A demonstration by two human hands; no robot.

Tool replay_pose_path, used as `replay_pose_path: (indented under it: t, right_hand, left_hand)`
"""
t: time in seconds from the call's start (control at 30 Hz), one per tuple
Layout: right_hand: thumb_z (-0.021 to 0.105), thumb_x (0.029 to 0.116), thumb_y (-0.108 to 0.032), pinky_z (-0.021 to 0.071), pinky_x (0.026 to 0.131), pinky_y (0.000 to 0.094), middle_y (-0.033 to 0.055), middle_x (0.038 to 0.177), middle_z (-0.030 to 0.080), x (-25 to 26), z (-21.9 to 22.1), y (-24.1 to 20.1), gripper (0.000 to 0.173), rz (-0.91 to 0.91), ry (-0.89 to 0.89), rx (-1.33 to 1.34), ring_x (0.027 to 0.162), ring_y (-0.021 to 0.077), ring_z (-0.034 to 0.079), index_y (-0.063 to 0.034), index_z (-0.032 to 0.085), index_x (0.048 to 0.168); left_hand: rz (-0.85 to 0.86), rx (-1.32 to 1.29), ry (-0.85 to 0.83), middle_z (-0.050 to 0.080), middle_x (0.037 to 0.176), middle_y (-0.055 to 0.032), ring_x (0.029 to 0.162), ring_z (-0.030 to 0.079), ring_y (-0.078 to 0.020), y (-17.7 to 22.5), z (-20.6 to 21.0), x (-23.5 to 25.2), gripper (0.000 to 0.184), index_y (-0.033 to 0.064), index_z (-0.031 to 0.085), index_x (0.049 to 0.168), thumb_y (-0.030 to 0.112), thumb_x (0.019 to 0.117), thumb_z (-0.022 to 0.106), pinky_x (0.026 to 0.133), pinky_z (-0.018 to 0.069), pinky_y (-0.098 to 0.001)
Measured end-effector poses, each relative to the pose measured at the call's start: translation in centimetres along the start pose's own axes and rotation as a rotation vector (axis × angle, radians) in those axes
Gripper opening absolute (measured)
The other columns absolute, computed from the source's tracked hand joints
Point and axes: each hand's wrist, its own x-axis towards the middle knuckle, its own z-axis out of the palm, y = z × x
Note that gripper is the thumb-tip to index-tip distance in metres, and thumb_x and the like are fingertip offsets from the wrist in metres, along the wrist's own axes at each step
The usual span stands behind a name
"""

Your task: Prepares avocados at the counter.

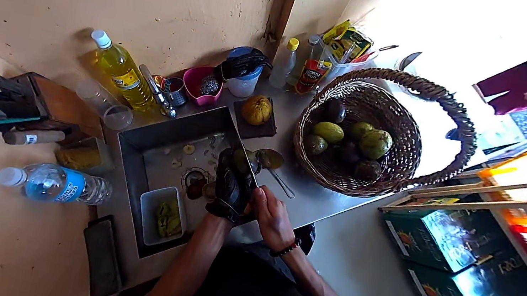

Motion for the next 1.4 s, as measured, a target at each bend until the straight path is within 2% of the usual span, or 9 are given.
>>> replay_pose_path:
  t: [0.23,0.4,0.53,0.63,0.8,0.93,1.13,1.23,1.4]
  right_hand:
    - [0.024,0.1116,-0.035,0.0451,0.052,0.0290,-0.0040,0.065,0.049,0.1,-0.7,-1.0,0.046,0.028,-0.072,0.168,0.053,0.0086,0.049,-0.0086,0.059,0.097]
    - [0.025,0.1120,-0.037,0.0406,0.048,0.0221,-0.0075,0.064,0.046,-1.1,-2.7,-3.6,0.045,-0.116,-0.081,0.346,0.051,0.0043,0.045,-0.0105,0.057,0.093]
    - [0.027,0.1125,-0.039,0.0409,0.048,0.0234,-0.0065,0.063,0.047,0.0,-2.4,-3.1,0.048,-0.255,0.073,0.281,0.051,0.0046,0.045,-0.0082,0.059,0.093]
    - [0.025,0.1117,-0.042,0.0394,0.046,0.0248,-0.0063,0.062,0.045,0.3,-2.7,-2.1,0.050,-0.171,0.033,0.266,0.049,0.0057,0.043,-0.0102,0.057,0.092]
    - [0.025,0.1098,-0.047,0.0398,0.047,0.0207,-0.0096,0.062,0.045,-2.2,-5.8,-3.0,0.049,-0.023,-0.213,0.317,0.049,0.0022,0.043,-0.0131,0.056,0.093]
    - [0.029,0.1092,-0.049,0.0341,0.045,0.0171,-0.0113,0.062,0.042,-3.4,-8.2,-4.2,0.045,-0.016,-0.297,0.457,0.048,-0.0004,0.039,-0.0158,0.054,0.093]
    - [0.028,0.1088,-0.057,0.0396,0.046,0.0218,-0.0052,0.062,0.046,-2.5,-6.2,-3.4,0.057,-0.351,0.006,0.364,0.050,0.0035,0.044,-0.0101,0.057,0.093]
    - [0.027,0.1094,-0.055,0.0410,0.047,0.0234,-0.0040,0.061,0.047,-2.2,-5.6,-2.8,0.058,-0.343,0.066,0.300,0.049,0.0045,0.045,-0.0094,0.059,0.092]
    - [0.022,0.1082,-0.059,0.0417,0.047,0.0252,-0.0057,0.061,0.047,-4.3,-7.5,-3.4,0.062,-0.143,-0.082,0.200,0.049,0.0046,0.046,-0.0105,0.059,0.092]
  left_hand:
    - [0.472,0.370,-0.148,0.065,0.117,-0.0085,0.099,0.062,-0.0087,-2.4,-3.1,3.7,0.034,-0.0014,0.055,0.134,0.017,0.1072,0.043,0.084,0.0537,-0.0241]
    - [0.672,0.385,-0.210,0.058,0.125,0.0038,0.114,0.057,-0.0059,4.2,1.8,5.7,0.055,0.0073,0.042,0.140,0.038,0.0976,0.058,0.100,0.0493,-0.0282]
    - [0.324,-0.060,-0.243,0.063,0.129,-0.0010,0.116,0.062,-0.0141,2.5,2.5,5.6,0.054,0.0217,0.051,0.141,0.058,0.1020,0.046,0.096,0.0545,-0.0368]
    - [0.174,-0.020,-0.271,0.067,0.118,-0.0070,0.102,0.068,-0.0188,1.5,1.7,5.4,0.071,0.0157,0.051,0.136,0.058,0.0840,0.074,0.086,0.0589,-0.0383]
    - [0.391,0.512,-0.378,0.068,0.109,0.0081,0.098,0.065,-0.0006,5.1,1.2,4.4,0.075,0.0093,0.054,0.129,0.052,0.0745,0.082,0.087,0.0571,-0.0238]
    - [0.369,0.932,-0.644,0.068,0.112,-0.0032,0.104,0.063,-0.0003,10.0,3.0,5.4,0.088,-0.0061,0.058,0.126,0.043,0.0598,0.088,0.095,0.0515,-0.0211]
    - [0.184,0.410,-0.393,0.069,0.100,0.0074,0.092,0.066,-0.0009,8.4,4.8,0.9,0.032,0.0107,0.060,0.119,0.012,0.0893,0.072,0.082,0.0562,-0.0208]
    - [0.247,0.185,-0.389,0.071,0.109,-0.0024,0.093,0.070,-0.0121,4.4,4.8,2.7,0.068,0.0083,0.054,0.131,0.049,0.0824,0.080,0.080,0.0607,-0.0315]
    - [0.441,0.541,-0.508,0.070,0.114,0.0119,0.104,0.065,0.0032,5.9,3.9,2.7,0.067,0.0088,0.058,0.130,0.042,0.0775,0.083,0.094,0.0557,-0.0211]
